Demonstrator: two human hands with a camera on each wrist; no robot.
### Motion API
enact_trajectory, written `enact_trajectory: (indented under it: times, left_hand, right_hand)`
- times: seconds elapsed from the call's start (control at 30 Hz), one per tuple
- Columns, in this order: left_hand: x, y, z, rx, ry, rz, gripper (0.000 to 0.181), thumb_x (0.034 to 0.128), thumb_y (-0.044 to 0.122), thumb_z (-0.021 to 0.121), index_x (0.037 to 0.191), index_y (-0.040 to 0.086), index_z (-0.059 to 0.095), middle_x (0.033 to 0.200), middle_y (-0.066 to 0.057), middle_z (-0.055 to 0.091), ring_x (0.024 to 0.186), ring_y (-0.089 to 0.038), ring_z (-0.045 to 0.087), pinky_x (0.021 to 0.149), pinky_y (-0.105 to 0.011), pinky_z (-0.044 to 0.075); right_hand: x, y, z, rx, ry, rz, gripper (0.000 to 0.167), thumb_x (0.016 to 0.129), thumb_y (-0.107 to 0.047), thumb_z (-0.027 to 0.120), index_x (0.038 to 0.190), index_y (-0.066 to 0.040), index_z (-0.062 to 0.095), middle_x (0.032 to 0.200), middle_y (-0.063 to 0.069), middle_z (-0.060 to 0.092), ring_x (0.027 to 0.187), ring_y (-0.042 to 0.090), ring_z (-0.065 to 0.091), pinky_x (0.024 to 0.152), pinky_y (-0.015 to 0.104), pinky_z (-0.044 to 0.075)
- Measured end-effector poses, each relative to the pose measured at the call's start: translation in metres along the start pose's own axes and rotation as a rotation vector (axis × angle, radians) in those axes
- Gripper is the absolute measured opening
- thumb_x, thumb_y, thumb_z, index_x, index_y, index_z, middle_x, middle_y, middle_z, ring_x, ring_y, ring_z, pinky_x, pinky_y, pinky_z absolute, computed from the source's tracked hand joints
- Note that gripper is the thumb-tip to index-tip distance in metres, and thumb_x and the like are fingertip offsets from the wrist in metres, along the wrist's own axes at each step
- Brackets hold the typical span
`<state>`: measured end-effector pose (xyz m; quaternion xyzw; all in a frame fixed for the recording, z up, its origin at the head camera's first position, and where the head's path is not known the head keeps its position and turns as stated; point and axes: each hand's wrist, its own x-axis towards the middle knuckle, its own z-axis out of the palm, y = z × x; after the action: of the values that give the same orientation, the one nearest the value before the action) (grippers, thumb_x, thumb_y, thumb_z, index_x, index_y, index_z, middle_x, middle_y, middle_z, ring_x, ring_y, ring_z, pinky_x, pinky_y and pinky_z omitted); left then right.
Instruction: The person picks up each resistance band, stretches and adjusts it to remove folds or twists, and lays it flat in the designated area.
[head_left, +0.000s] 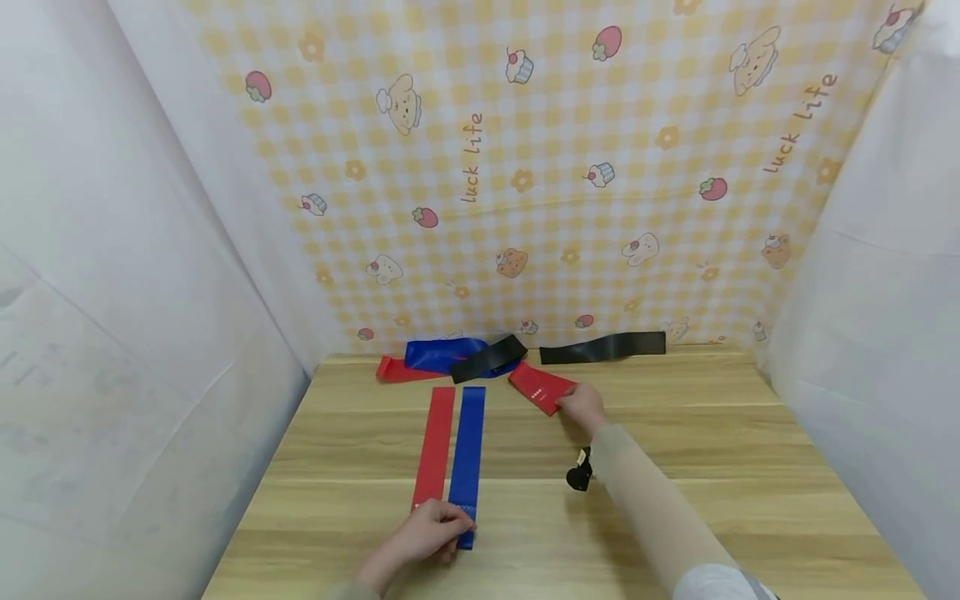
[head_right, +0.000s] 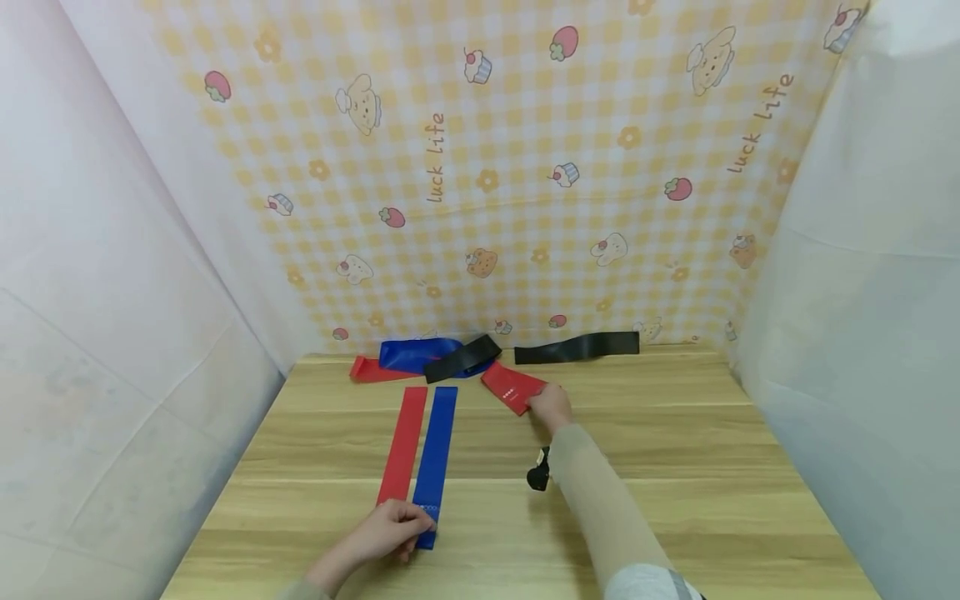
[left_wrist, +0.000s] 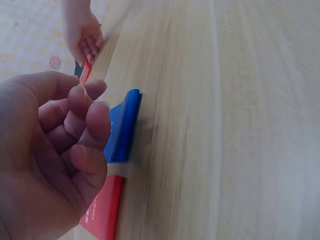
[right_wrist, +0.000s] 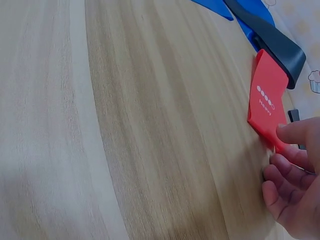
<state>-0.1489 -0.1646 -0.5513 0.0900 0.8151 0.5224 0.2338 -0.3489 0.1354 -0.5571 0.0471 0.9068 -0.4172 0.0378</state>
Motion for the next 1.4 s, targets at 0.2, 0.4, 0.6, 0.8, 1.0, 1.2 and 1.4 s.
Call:
enact_trajectory:
  times: [0.2, 0.4, 0.6, 0.8, 1.0, 1.2, 1.4]
  left_hand:
    - [0.015, 0.008, 0.005, 0.028, 0.021, 0.021, 0.022, 0.0969, 0.023, 0.060, 0.097, 0.007, 0.075, 0.059, 0.001, 0.056, 0.049, -0.010, 0.053, 0.043, -0.019, 0.037]
    - [0.033, 0.016, 0.007, 0.003, 0.052, 0.007, 0.024, 0.0975, 0.024, 0.059, 0.099, 0.007, 0.075, 0.061, -0.001, 0.058, 0.050, -0.011, 0.054, 0.041, -0.021, 0.038]
    - [0.049, 0.022, 0.006, -0.068, 0.072, -0.016, 0.025, 0.0981, 0.023, 0.057, 0.102, 0.003, 0.073, 0.065, -0.004, 0.060, 0.059, -0.015, 0.060, 0.050, -0.025, 0.047]
    - [0.062, 0.024, 0.006, -0.176, 0.113, -0.061, 0.027, 0.0976, 0.023, 0.058, 0.106, 0.002, 0.071, 0.073, -0.007, 0.063, 0.064, -0.016, 0.061, 0.057, -0.029, 0.053]
    - [0.076, 0.026, 0.015, -0.331, 0.146, -0.095, 0.032, 0.0971, 0.024, 0.058, 0.111, -0.004, 0.067, 0.083, -0.008, 0.066, 0.066, -0.014, 0.064, 0.062, -0.031, 0.056]
    - [0.092, 0.035, 0.037, -0.506, 0.180, -0.139, 0.035, 0.0974, 0.021, 0.057, 0.113, -0.009, 0.064, 0.095, -0.015, 0.070, 0.076, -0.017, 0.069, 0.068, -0.031, 0.058]
    - [0.107, 0.041, 0.055, -0.644, 0.184, -0.155, 0.042, 0.0996, 0.021, 0.052, 0.124, -0.013, 0.054, 0.108, -0.024, 0.067, 0.094, -0.029, 0.069, 0.077, -0.037, 0.057]
  right_hand:
    - [0.000, 0.006, -0.002, -0.044, -0.001, 0.013, 0.015, 0.083, -0.011, 0.068, 0.084, 0.004, 0.069, 0.080, 0.012, 0.065, 0.068, 0.022, 0.055, 0.057, 0.028, 0.044]
    - [-0.001, 0.008, -0.002, -0.079, 0.003, 0.037, 0.013, 0.084, -0.012, 0.068, 0.079, 0.000, 0.067, 0.080, 0.010, 0.066, 0.071, 0.023, 0.058, 0.062, 0.031, 0.047]
    - [-0.002, 0.004, 0.001, 0.071, -0.018, 0.060, 0.014, 0.086, -0.011, 0.067, 0.081, 0.001, 0.066, 0.074, 0.009, 0.065, 0.060, 0.018, 0.059, 0.052, 0.028, 0.048]
    - [-0.007, -0.002, 0.006, 0.382, -0.100, 0.152, 0.014, 0.088, -0.004, 0.066, 0.095, 0.007, 0.065, 0.076, 0.015, 0.067, 0.056, 0.017, 0.065, 0.052, 0.031, 0.056]
    - [-0.018, -0.004, 0.006, 0.532, -0.160, 0.180, 0.021, 0.092, -0.001, 0.061, 0.109, 0.011, 0.058, 0.090, 0.019, 0.065, 0.063, 0.016, 0.065, 0.062, 0.031, 0.058]
    - [-0.035, -0.003, 0.001, 0.638, -0.233, 0.179, 0.023, 0.096, -0.001, 0.055, 0.114, 0.013, 0.054, 0.094, 0.020, 0.064, 0.068, 0.019, 0.065, 0.069, 0.036, 0.058]
    - [-0.053, 0.002, 0.005, 0.731, -0.298, 0.212, 0.026, 0.097, -0.004, 0.054, 0.117, 0.013, 0.054, 0.092, 0.017, 0.067, 0.072, 0.019, 0.065, 0.074, 0.038, 0.058]
